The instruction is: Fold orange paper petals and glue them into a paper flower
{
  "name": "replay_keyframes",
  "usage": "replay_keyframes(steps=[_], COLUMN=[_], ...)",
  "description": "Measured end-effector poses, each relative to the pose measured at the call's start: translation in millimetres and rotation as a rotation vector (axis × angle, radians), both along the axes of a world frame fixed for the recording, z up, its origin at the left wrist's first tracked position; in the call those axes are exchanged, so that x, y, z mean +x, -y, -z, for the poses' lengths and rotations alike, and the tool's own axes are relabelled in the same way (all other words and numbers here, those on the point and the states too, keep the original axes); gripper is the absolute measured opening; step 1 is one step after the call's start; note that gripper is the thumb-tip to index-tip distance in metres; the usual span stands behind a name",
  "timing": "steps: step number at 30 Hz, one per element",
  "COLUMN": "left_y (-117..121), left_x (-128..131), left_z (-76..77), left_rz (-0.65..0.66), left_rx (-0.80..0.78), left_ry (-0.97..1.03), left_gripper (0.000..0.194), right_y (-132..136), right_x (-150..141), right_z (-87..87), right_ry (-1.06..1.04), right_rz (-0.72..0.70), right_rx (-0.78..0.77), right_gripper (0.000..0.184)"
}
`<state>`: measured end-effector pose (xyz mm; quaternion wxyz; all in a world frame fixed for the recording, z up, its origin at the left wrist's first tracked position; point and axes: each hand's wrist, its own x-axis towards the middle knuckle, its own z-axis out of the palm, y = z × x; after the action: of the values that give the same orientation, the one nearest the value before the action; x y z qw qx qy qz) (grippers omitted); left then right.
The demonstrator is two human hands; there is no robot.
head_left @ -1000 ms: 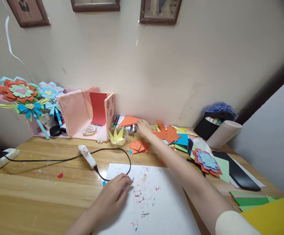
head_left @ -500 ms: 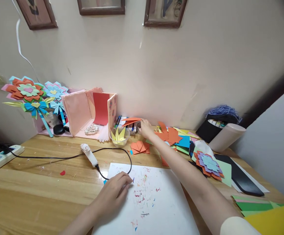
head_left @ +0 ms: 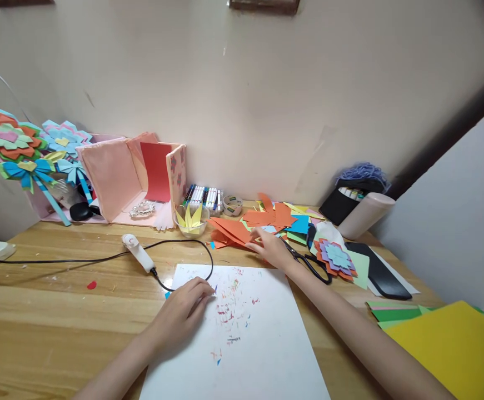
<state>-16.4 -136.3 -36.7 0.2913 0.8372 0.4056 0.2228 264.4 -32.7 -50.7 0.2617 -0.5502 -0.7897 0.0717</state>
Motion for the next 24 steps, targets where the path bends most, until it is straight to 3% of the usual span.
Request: replay_keyframes(steps=[3,6,9,15,18,21,24], left_y=[-1.3,-2.1,-2.3,-1.8,-2.6,-4.3,-4.0], left_x=[-0.3,-0.5,-0.3,1.9,0.7,-0.7,5.6], left_z=[0.3,0.6,1.1,1.7,0.6,-1.8,-5.8], left_rz=[0.008,0.005,0.002,0.004,-0.008,-0.077,-0.180], left_rx=[0.005,0.010,0.015,0.010,-0.021,-0.030,0.113], left_ry=[0.007,0.009,0.011,0.036,0.068,0.110,0.141], left_gripper=[0.021,0.021,0.021,0.021,0.022,0.021,0.029], right_y=[-7.6,-16.3,-20.3,-14.3,3.9,37.3,76.1], right_x=[1.3,-0.5,-5.2,-5.2,0.8,5.1,5.7], right_z=[1.2,2.3,3.6,1.8,-8.9,-20.3,-20.3], right_ry=[-0.113,-0.114,-0.110,-0.181,-0.260,-0.283,-0.191], right_rz=[0.260,0.333,0.339,0.357,0.295,0.100,-0.110], right_rx=[-0.107,-0.248,-0.291,-0.181,-0.093,0.094,0.181], right_gripper=[0.045,0.057,0.049,0.023,0.017,0.009,0.014])
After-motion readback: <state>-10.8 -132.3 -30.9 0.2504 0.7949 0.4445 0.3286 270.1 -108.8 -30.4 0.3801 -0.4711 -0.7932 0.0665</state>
